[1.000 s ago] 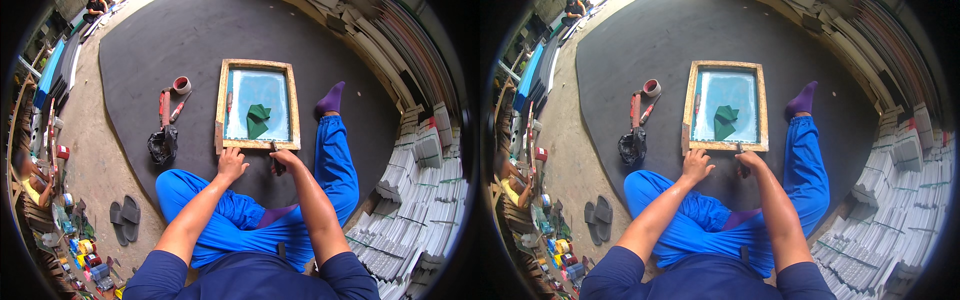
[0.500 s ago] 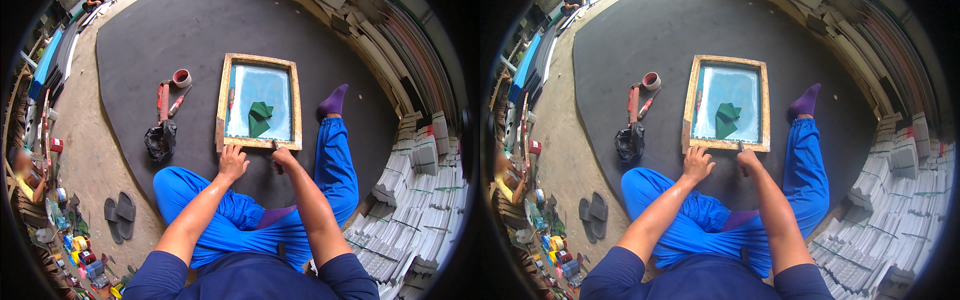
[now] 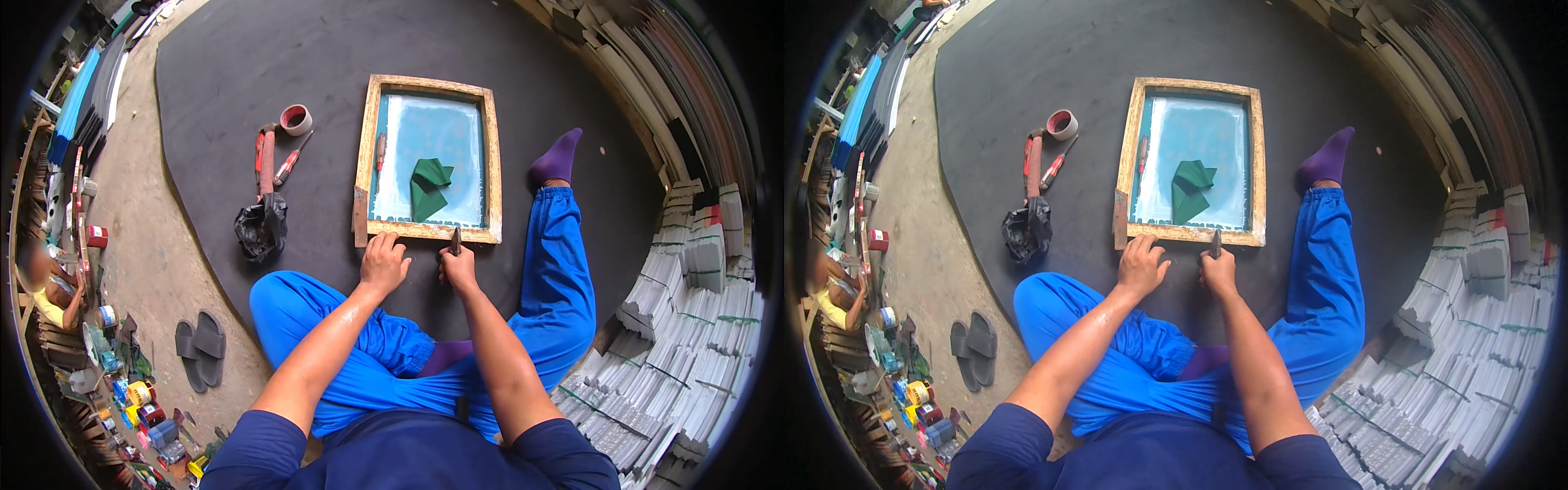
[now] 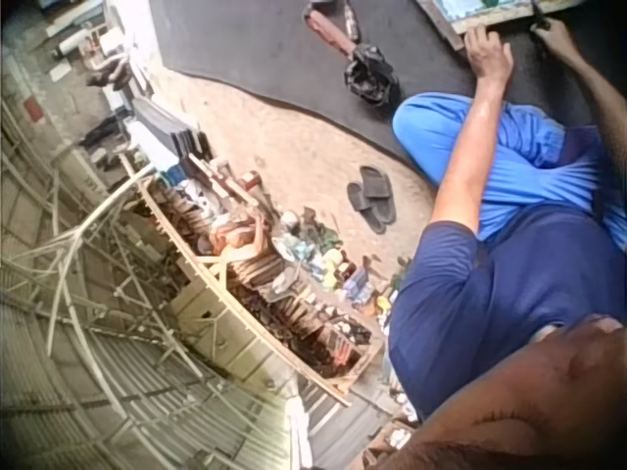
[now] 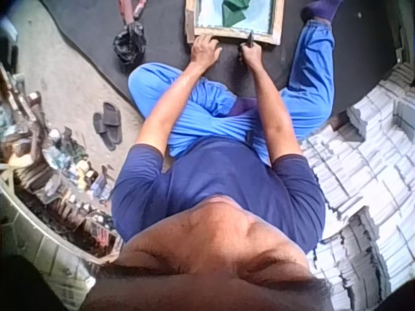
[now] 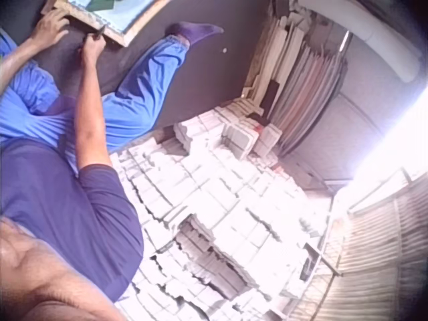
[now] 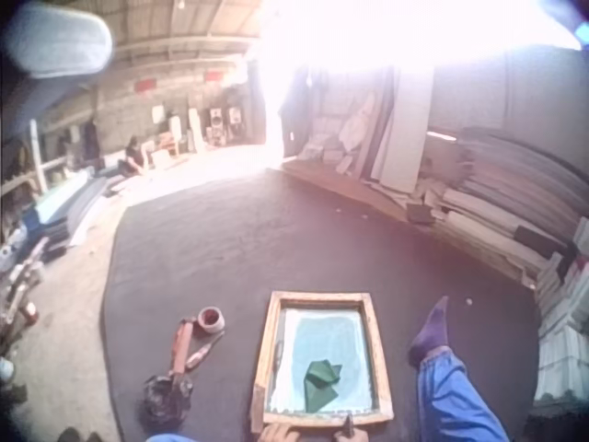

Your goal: The person sits on the floor and uses pliers to secure staples along the edges of a wooden frame holding a glass pane. They repeatedly reposition the frame and adjust their grip while working around the perimeter.

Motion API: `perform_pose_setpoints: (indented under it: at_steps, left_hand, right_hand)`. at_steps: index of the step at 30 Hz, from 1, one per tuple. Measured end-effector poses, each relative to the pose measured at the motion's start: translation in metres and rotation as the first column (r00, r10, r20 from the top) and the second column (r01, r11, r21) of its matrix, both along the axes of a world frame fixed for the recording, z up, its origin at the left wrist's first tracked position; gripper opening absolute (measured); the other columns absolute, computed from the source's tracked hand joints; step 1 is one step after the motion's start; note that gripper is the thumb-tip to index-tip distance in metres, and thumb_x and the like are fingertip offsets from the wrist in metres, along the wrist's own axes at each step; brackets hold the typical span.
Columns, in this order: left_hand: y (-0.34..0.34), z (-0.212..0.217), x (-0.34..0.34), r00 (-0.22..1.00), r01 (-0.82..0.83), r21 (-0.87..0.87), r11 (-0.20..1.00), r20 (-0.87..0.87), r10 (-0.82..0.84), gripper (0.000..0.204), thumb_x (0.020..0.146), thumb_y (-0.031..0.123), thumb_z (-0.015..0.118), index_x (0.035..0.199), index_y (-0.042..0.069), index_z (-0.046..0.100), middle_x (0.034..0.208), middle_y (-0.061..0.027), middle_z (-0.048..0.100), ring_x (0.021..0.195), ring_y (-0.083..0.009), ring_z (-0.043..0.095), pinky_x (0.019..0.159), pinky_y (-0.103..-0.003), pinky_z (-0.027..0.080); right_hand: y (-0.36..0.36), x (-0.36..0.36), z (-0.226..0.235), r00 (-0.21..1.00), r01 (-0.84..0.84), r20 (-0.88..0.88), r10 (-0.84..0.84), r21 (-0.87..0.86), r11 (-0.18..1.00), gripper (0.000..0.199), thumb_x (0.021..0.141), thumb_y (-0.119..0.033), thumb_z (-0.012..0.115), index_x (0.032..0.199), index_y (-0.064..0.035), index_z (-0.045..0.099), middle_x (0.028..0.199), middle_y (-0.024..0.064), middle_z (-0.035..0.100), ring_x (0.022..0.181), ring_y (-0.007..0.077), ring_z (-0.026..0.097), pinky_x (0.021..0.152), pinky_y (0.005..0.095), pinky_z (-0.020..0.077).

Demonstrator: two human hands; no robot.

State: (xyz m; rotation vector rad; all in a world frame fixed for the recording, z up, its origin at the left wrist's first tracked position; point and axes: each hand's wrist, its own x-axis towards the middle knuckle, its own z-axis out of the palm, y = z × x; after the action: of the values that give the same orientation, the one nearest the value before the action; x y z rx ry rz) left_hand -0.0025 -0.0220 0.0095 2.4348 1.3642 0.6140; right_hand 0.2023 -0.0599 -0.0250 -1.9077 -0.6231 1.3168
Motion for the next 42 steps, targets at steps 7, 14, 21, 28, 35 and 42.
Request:
perform_pose_setpoints:
  at_steps: [7, 14, 21, 28, 35, 42]
  left_hand:
    - [-0.002, 0.008, -0.007, 0.996, 0.053, 0.024, 0.998, 0.074, -0.054, 0.029, 0.072, 0.02, 0.084, 0.097, 0.009, 0.074, 0.108, -0.0067, 0.067, 0.111, -0.026, 0.06, 0.097, -0.041, 0.046]
    - [-0.009, 0.008, -0.02, 0.995, 0.092, 0.008, 0.996, 0.047, -0.092, 0.015, 0.078, 0.019, 0.078, 0.091, 0.011, 0.075, 0.087, -0.0034, 0.07, 0.092, -0.0235, 0.065, 0.088, -0.04, 0.047]
    - [-0.013, -0.003, -0.036, 0.994, 0.095, -0.029, 0.995, -0.049, -0.096, 0.008, 0.083, 0.02, 0.073, 0.086, 0.015, 0.078, 0.085, -0.002, 0.073, 0.083, -0.0242, 0.069, 0.079, -0.039, 0.048]
    - [-0.022, -0.002, -0.032, 0.997, 0.024, -0.172, 0.985, -0.075, -0.038, 0.013, 0.084, 0.023, 0.071, 0.087, 0.014, 0.08, 0.088, -0.0036, 0.075, 0.084, -0.0247, 0.071, 0.077, -0.041, 0.05]
    - [-0.02, 0.001, -0.032, 0.973, -0.113, -0.257, 0.96, -0.223, 0.055, 0.02, 0.086, 0.032, 0.073, 0.087, 0.013, 0.08, 0.088, -0.0074, 0.075, 0.086, -0.0286, 0.072, 0.078, -0.043, 0.053]
    - [-0.018, 0.018, -0.025, 0.922, -0.144, -0.34, 0.929, -0.387, 0.001, 0.032, 0.078, 0.04, 0.08, 0.088, 0.01, 0.076, 0.097, -0.0099, 0.073, 0.099, -0.0294, 0.069, 0.083, -0.043, 0.051]
  right_hand:
    - [-0.024, -0.013, 0.016, 0.971, -0.216, -0.096, 0.219, 0.041, 0.976, 0.015, 0.085, -0.002, 0.055, 0.097, 0.0022, 0.063, 0.065, 0.0095, 0.06, 0.047, 0.0189, 0.058, 0.041, 0.0348, 0.0492]
    - [-0.031, -0.051, 0.06, 0.883, -0.466, -0.099, 0.458, -0.07, 0.882, 0.02, 0.086, -0.007, 0.058, 0.1, 0.003, 0.067, 0.067, 0.0092, 0.065, 0.052, 0.0176, 0.064, 0.044, 0.0334, 0.0498]
    - [-0.036, -0.051, 0.047, 0.797, -0.582, -0.295, 0.527, -0.143, 0.801, 0.028, 0.087, -0.009, 0.064, 0.111, 0.0041, 0.068, 0.07, 0.0074, 0.066, 0.055, 0.0168, 0.065, 0.047, 0.0315, 0.0494]
    - [-0.038, -0.035, 0.042, 0.729, -0.631, -0.465, 0.502, -0.17, 0.757, 0.036, 0.093, -0.02, 0.069, 0.119, 0.0035, 0.061, 0.087, 0.0141, 0.073, 0.074, 0.021, 0.072, 0.062, 0.0341, 0.0557]
    - [-0.038, -0.024, 0.054, 0.734, -0.626, -0.502, 0.459, -0.236, 0.743, 0.035, 0.099, -0.03, 0.065, 0.117, -0.001, 0.058, 0.098, 0.0159, 0.073, 0.085, 0.0263, 0.074, 0.07, 0.0471, 0.0575]
    - [-0.011, 0.014, 0.05, 0.939, -0.342, -0.153, 0.309, -0.297, 0.891, 0.036, 0.098, -0.029, 0.064, 0.116, 0.0017, 0.058, 0.093, 0.0182, 0.069, 0.075, 0.0284, 0.071, 0.063, 0.0474, 0.0548]
